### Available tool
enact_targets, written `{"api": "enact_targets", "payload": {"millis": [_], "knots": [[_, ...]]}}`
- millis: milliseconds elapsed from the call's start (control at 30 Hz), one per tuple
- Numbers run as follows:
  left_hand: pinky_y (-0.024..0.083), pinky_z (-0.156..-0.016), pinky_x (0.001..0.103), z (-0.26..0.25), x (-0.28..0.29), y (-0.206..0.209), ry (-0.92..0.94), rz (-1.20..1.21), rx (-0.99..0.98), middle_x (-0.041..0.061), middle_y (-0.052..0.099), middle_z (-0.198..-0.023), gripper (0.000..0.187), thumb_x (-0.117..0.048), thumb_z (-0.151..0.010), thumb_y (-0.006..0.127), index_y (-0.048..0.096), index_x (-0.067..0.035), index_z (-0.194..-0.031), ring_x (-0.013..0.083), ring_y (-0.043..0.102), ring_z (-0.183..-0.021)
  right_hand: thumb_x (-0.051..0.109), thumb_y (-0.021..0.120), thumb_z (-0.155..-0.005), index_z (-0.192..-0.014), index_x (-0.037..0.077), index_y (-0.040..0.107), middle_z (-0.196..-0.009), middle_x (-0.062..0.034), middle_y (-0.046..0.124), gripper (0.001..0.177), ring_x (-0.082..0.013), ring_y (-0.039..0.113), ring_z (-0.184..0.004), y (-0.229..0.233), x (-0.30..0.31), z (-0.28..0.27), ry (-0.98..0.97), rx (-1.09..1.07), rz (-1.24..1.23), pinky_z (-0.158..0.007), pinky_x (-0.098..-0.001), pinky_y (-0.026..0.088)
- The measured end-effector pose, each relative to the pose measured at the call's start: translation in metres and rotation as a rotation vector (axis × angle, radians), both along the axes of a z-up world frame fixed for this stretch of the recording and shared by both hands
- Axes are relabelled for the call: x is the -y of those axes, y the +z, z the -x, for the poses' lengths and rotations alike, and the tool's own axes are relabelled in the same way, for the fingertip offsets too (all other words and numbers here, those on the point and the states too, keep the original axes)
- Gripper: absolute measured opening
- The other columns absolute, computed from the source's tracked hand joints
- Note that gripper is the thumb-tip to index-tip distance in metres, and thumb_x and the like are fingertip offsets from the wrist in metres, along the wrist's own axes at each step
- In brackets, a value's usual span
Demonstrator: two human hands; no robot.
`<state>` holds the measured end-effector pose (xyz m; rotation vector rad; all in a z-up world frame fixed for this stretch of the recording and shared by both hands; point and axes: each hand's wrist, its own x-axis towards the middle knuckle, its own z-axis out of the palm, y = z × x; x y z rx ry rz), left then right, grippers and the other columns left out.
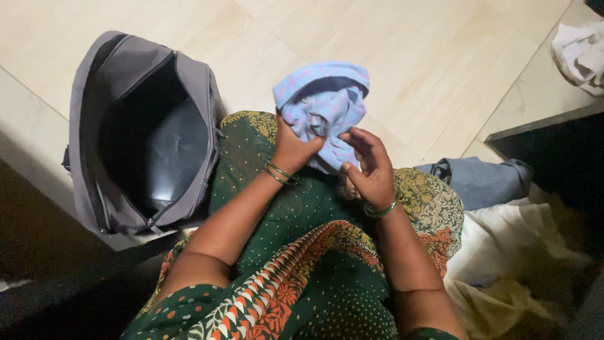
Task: The person folds a blue checkered shirt and a white shirt on the floor, then places them into a gray duffel bag. The person is sitting cross-legged on a tiled floor with a pile of clothes nearby.
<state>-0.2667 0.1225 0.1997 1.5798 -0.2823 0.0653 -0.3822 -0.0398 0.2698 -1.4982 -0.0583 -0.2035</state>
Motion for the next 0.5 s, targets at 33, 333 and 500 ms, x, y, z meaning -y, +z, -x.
{"api": "enact_targets", "payload": {"millis": [33, 333, 500], "knots": [[0.047, -0.112, 0.039, -0.004, -0.011, 0.003, 0.031, 0.000, 0.002, 0.016, 0.055, -0.136, 0.096, -0.017, -0.065, 0.084, 0.034, 0.003, -0.145, 0.0278, 0.057, -0.128, -0.012, 0.063, -0.089, -0.150, 0.003, 0.041, -0.147, -0.0136, 0.056, 0.067, -0.0239, 0.050, -0.145, 0.002, -0.002, 0.001, -0.004, -0.020, -0.046, -0.124, -0.0394, 0.037], [0.038, -0.128, 0.039, -0.043, -0.216, 0.004, 0.416, 0.068, 0.100, 0.018, 0.041, -0.158, 0.112, -0.005, -0.081, 0.086, 0.009, 0.000, -0.163, 0.0275, 0.046, -0.146, -0.006, 0.070, -0.089, -0.132, 0.004, 0.058, -0.133, -0.0159, 0.058, 0.046, -0.0276, 0.063, -0.121, -0.056, 0.039, -0.008, -0.271, 0.083, 0.565, -0.101, -0.0400, 0.057], [0.027, -0.136, 0.040, -0.056, -0.319, -0.019, 0.618, 0.030, 0.095, 0.024, 0.037, -0.167, 0.113, -0.002, -0.081, 0.083, 0.004, 0.005, -0.161, 0.0333, 0.041, -0.158, 0.007, 0.073, -0.086, -0.132, 0.007, 0.061, -0.126, -0.0186, 0.059, 0.048, -0.0323, 0.065, -0.107, -0.158, 0.081, -0.004, -0.245, -0.265, 0.906, -0.090, -0.0415, 0.057]]}}
